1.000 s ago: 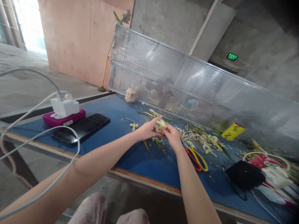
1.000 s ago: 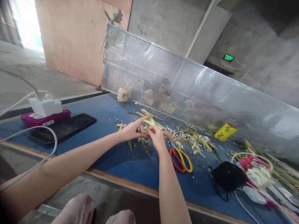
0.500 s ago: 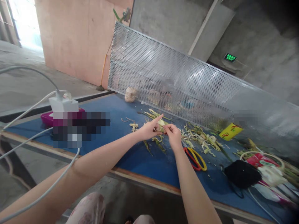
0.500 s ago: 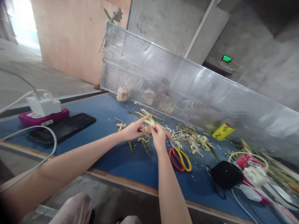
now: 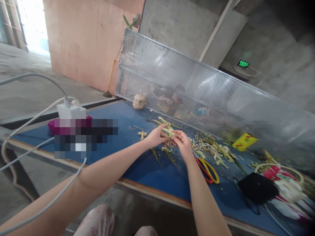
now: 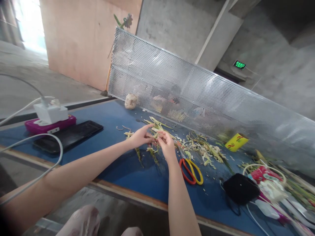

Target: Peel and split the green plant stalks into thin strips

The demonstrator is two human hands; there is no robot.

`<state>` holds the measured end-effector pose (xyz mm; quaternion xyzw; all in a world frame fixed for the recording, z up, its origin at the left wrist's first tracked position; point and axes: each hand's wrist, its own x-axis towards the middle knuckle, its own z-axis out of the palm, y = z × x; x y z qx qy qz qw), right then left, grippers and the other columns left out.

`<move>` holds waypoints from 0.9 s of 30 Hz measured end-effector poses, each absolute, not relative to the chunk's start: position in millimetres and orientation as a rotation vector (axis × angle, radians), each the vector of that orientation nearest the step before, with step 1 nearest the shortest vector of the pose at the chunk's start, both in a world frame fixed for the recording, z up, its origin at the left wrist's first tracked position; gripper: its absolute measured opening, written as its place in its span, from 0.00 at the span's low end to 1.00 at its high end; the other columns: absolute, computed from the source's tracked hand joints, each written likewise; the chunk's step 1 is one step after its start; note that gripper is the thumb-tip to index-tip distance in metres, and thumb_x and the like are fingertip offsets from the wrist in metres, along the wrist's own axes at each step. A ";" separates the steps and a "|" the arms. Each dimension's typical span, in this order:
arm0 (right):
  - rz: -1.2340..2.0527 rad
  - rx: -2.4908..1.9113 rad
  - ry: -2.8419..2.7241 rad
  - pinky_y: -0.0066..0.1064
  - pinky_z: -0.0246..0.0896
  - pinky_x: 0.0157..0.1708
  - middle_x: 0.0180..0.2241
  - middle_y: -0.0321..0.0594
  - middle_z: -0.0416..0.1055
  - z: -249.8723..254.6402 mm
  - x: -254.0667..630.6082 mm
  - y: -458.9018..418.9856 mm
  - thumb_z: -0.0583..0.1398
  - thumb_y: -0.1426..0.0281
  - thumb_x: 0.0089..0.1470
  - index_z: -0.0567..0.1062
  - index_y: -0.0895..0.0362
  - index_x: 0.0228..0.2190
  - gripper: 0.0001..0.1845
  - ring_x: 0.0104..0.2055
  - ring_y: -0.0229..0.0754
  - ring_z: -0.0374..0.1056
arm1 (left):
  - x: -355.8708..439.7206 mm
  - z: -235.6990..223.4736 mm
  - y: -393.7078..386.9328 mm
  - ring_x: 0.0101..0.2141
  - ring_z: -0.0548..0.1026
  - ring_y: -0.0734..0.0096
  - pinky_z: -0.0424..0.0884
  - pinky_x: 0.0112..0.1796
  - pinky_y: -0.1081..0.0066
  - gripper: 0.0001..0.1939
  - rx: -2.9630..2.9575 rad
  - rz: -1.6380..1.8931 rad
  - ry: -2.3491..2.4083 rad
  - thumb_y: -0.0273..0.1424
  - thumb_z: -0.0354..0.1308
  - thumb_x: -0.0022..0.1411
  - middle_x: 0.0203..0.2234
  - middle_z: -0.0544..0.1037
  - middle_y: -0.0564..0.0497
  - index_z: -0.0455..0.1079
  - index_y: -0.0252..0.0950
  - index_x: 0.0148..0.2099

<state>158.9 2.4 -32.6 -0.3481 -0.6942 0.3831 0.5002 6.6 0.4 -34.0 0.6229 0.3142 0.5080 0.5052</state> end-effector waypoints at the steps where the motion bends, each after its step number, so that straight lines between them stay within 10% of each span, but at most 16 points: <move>1: 0.875 -0.854 -1.704 0.30 0.58 0.27 0.25 0.35 0.64 -33.1 159.0 2.8 0.57 0.66 0.45 0.65 0.54 0.35 0.12 0.28 0.39 0.63 | 7.0 -31.6 -0.3 0.21 0.73 0.72 0.70 0.24 0.71 0.40 1.437 1.238 0.754 0.23 0.60 0.46 0.19 0.74 0.53 0.44 0.33 0.58; 16: -0.102 -0.921 -1.991 0.38 0.54 0.41 0.39 0.43 0.59 -32.0 157.9 -2.4 0.58 0.70 0.42 0.66 0.54 0.32 0.11 0.42 0.45 0.57 | 5.8 -14.2 -12.7 0.23 0.74 0.70 0.70 0.24 0.72 0.37 1.161 1.211 0.930 0.24 0.59 0.48 0.23 0.75 0.48 0.45 0.28 0.57; 27: -0.152 -0.958 -2.160 0.38 0.51 0.42 0.34 0.41 0.66 -32.2 153.6 -2.1 0.56 0.70 0.47 0.68 0.55 0.26 0.02 0.40 0.45 0.58 | 6.5 -25.9 -7.8 0.23 0.73 0.72 0.69 0.23 0.73 0.34 1.373 1.258 1.078 0.24 0.58 0.46 0.24 0.75 0.50 0.51 0.31 0.55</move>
